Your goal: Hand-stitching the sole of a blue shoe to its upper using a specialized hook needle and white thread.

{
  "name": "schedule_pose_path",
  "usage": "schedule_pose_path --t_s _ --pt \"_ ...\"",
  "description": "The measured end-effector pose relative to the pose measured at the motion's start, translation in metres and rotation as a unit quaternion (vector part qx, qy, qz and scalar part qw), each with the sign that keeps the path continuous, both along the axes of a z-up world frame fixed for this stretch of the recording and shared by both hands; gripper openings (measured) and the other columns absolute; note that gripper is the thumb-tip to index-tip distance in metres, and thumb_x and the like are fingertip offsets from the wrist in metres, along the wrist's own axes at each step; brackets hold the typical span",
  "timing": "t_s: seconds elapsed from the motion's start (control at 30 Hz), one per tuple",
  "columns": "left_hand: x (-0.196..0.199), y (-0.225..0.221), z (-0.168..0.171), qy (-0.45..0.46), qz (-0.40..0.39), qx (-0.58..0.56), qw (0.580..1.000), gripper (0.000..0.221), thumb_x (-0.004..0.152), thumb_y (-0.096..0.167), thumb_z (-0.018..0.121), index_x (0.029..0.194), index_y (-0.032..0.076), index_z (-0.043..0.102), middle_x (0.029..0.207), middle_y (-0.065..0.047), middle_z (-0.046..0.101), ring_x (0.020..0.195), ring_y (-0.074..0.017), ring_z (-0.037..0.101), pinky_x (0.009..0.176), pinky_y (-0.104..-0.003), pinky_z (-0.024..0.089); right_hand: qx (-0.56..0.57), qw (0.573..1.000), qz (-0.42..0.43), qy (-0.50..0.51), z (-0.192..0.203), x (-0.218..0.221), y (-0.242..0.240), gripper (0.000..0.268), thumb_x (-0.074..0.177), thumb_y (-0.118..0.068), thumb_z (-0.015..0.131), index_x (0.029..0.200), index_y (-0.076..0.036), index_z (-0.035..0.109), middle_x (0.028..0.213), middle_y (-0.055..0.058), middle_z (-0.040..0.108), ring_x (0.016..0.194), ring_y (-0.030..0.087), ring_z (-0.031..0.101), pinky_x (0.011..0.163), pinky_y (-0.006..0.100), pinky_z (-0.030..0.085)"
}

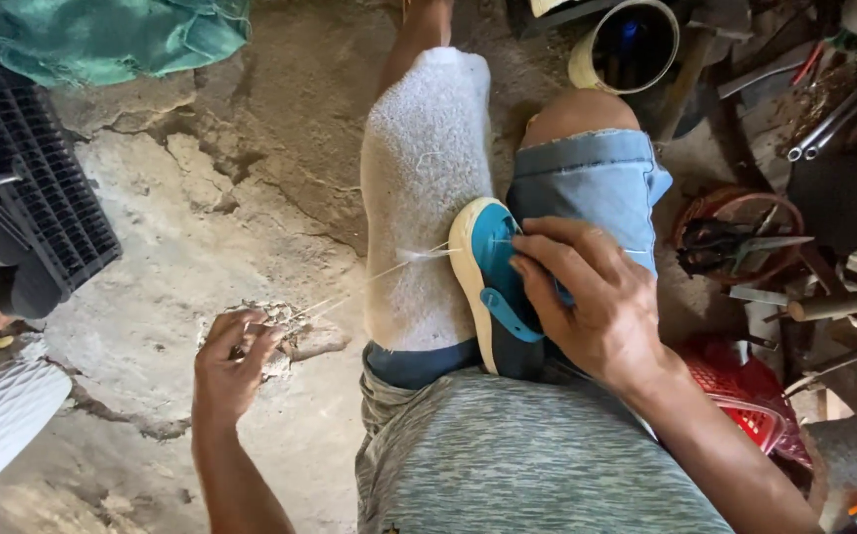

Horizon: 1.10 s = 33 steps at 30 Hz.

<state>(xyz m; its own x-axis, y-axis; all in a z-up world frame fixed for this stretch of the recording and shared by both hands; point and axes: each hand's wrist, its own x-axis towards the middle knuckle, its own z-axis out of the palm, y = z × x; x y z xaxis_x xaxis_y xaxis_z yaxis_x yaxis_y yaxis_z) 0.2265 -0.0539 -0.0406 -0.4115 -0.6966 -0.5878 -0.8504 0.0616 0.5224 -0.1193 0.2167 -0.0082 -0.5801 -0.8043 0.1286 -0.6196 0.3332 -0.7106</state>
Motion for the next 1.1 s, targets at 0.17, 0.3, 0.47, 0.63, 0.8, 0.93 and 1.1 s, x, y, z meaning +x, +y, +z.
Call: schedule_pose_path --t_s 0.17,0.3,0.47,0.63,0.8,0.93,1.1 --pt "0.010 -0.011 -0.022 -0.241 -0.021 -0.059 0.969 0.033 0.102 0.025 0.061 0.130 0.008 0.061 0.138 -0.009 0.051 0.091 -0.0290 0.069 0.088 -0.043 0.057 0.034 0.996 0.040 -0.071 0.007 -0.003 -0.006 0.023 0.104 -0.014 0.062 0.124 -0.004 0.067 0.127 0.012 0.070 0.104 0.026 0.073 0.078 0.036 0.060" --pt "-0.055 0.022 -0.016 0.101 -0.136 -0.244 0.955 0.028 0.106 0.013 0.060 0.128 -0.004 0.062 0.132 -0.030 0.055 0.118 -0.0416 0.062 0.085 -0.046 0.064 0.071 0.987 0.061 -0.127 0.003 -0.003 -0.007 0.028 0.105 -0.018 0.057 0.127 -0.002 0.063 0.097 0.011 0.065 0.083 0.029 0.065 0.062 0.044 0.051" --pt "-0.182 0.097 0.014 0.335 -0.150 -0.105 0.924 0.073 0.094 0.004 0.076 0.154 0.008 0.034 0.136 -0.018 0.054 0.084 -0.0176 0.074 0.054 -0.017 0.063 0.048 0.998 0.038 -0.033 -0.005 0.003 -0.011 0.017 0.105 -0.015 0.065 0.092 -0.005 0.060 0.077 0.007 0.052 0.065 0.025 0.053 0.052 0.041 0.040" --pt "-0.224 0.113 0.027 0.246 -0.243 -0.141 0.928 0.092 0.095 0.047 0.080 0.161 0.013 0.026 0.136 -0.010 0.063 0.071 -0.0084 0.065 0.064 -0.025 0.062 0.049 0.999 -0.001 0.021 -0.011 -0.002 0.024 0.039 0.103 -0.006 0.069 0.072 -0.008 0.045 0.066 0.007 0.042 0.057 0.024 0.044 0.051 0.041 0.034" --pt "-0.220 0.123 0.022 0.185 -0.270 -0.240 0.914 0.060 0.092 0.054 0.073 0.126 0.007 0.061 0.076 0.003 0.064 0.069 -0.0090 0.065 0.058 -0.026 0.054 0.109 0.991 -0.062 -0.043 -0.030 -0.024 0.106 0.049 0.099 0.006 0.073 0.060 -0.008 0.046 0.056 0.003 0.045 0.048 0.013 0.035 0.043 0.031 0.028" --pt "-0.221 0.126 0.047 0.235 -0.268 -0.254 0.899 0.026 0.103 0.027 0.068 0.111 0.003 0.064 0.077 -0.001 0.062 0.067 -0.0145 0.064 0.057 -0.030 0.050 0.089 0.993 -0.070 -0.004 0.002 -0.032 0.078 0.017 0.096 -0.006 0.080 0.081 -0.002 0.072 0.118 0.020 0.065 0.096 0.027 0.057 0.093 0.044 0.040" --pt "-0.205 0.138 0.038 0.294 -0.231 -0.179 0.910 0.021 0.107 0.010 0.052 0.116 -0.005 0.064 0.099 -0.015 0.077 0.083 -0.0238 0.078 0.071 -0.031 0.066 -0.322 0.773 0.078 -0.541 0.014 -0.027 0.032 0.025 0.106 -0.018 0.051 0.085 -0.009 0.060 0.090 0.009 0.070 0.082 0.025 0.070 0.077 0.039 0.063"
